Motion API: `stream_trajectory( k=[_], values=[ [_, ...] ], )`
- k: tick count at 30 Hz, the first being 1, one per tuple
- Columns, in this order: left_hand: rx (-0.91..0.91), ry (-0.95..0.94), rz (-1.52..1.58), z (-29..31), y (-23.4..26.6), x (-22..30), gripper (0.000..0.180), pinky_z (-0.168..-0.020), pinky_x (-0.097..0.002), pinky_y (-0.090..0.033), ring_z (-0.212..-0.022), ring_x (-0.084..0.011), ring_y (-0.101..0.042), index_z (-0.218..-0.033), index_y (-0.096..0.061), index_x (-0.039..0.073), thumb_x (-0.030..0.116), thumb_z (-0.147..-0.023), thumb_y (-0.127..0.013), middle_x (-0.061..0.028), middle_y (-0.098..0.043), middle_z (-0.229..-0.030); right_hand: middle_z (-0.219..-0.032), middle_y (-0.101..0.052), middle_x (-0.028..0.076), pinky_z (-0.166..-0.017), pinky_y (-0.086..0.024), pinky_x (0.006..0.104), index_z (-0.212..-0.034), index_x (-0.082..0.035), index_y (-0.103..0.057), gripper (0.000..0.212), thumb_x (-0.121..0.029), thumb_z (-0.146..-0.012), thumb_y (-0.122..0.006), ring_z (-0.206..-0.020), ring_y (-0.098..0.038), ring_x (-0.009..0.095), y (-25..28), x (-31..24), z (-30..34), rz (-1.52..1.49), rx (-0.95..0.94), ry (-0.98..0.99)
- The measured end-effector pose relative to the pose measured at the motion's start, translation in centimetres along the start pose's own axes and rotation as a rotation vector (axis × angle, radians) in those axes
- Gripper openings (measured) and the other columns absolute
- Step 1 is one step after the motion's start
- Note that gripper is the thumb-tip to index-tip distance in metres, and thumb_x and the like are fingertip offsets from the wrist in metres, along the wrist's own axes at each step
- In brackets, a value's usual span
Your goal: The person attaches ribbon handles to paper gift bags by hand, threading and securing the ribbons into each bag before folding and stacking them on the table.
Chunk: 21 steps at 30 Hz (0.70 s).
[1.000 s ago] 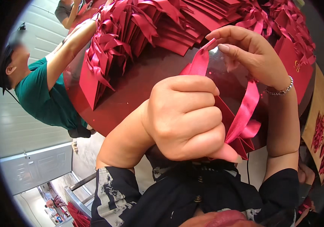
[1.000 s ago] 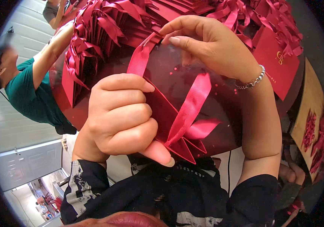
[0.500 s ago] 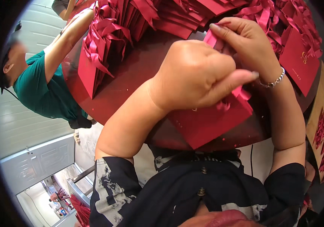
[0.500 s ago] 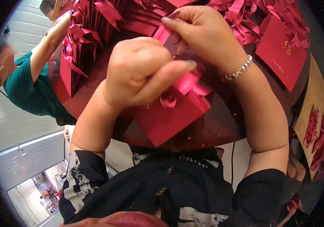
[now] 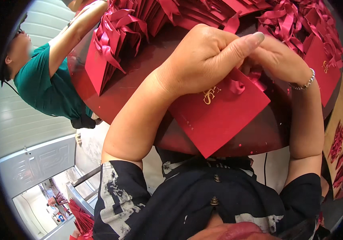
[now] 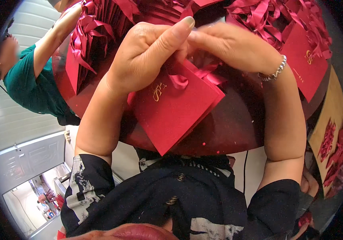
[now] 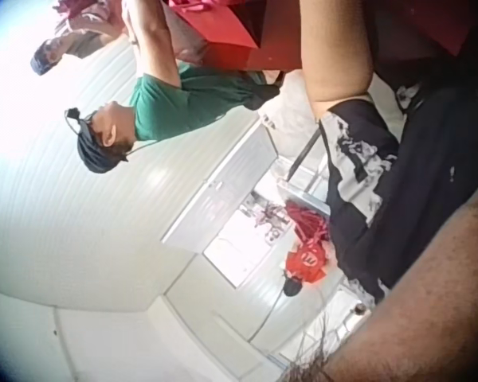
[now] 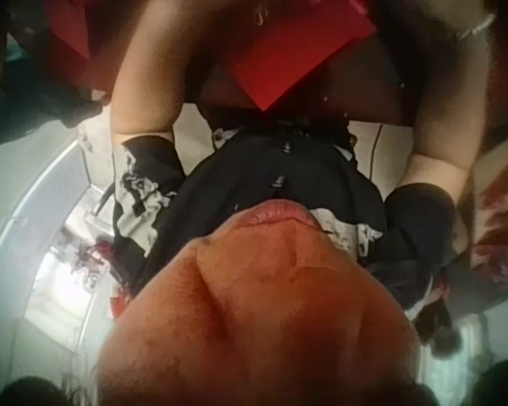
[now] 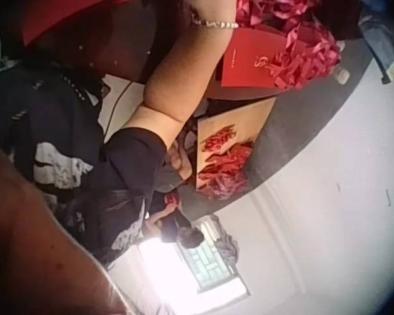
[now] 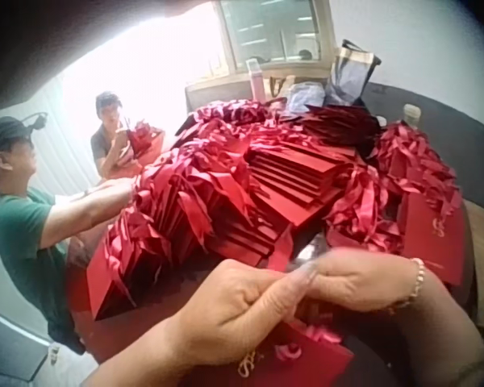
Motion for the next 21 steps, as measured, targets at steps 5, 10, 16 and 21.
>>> stream_trajectory(
  k=[5, 10, 16, 21],
  values=[
    [0.04, 0.069, -0.104, 0.0, 0.9, 0.0, 0.049, -0.053, -0.0224, -0.038, -0.056, -0.0041, -0.043, -0.066, -0.056, 0.001, 0.027, -0.106, -0.05, 0.0022, -0.05, -0.059, -0.061, -0.042, -0.005, -0.049, -0.031, 0.0259, -0.082, 0.0, -0.065, 0.046, -0.038, -0.104, -0.052, -0.056, -0.036, 0.005, 0.2, -1.2, 0.4, 0.147, -0.045, -0.147],
    [0.119, 0.13, -0.148, 0.0, 1.3, -0.4, 0.044, -0.051, -0.0206, -0.035, -0.056, -0.0019, -0.042, -0.067, -0.06, 0.0, 0.023, -0.104, -0.056, 0.0035, -0.048, -0.058, -0.055, -0.037, -0.001, -0.046, -0.029, 0.0291, -0.068, 0.001, -0.057, 0.042, -0.028, -0.098, -0.064, -0.053, -0.032, 0.006, 0.5, -1.1, -0.2, 0.274, 0.088, -0.006],
    [0.323, 0.1, 0.094, -0.3, 1.7, -0.3, 0.045, -0.042, -0.025, -0.035, -0.05, -0.0011, -0.044, -0.068, -0.068, -0.002, 0.028, -0.101, -0.06, 0.0013, -0.051, -0.049, -0.06, -0.034, 0.006, -0.049, -0.031, 0.0316, -0.067, 0.002, -0.047, 0.038, -0.016, -0.095, -0.065, -0.055, -0.032, 0.01, 1.8, 0.1, -0.4, 0.658, 0.294, 0.097],
    [0.295, 0.044, 0.082, -0.2, 2.5, -1.4, 0.046, -0.045, -0.0212, -0.031, -0.051, -0.001, -0.039, -0.067, -0.069, 0.0, 0.028, -0.102, -0.058, 0.003, -0.05, -0.052, -0.058, -0.035, 0.005, -0.049, -0.031, 0.0323, -0.067, 0.003, -0.047, 0.041, -0.019, -0.096, -0.065, -0.055, -0.032, 0.01, 2.0, 0.2, -0.7, 0.747, 0.394, 0.04]
  ],
)
Point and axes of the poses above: each hand's wrist, its own z-axis away from the middle knuckle, its own y-axis out of the back of the hand, x = y × z, the point moved 3 cm from there along -z, towards the middle knuckle
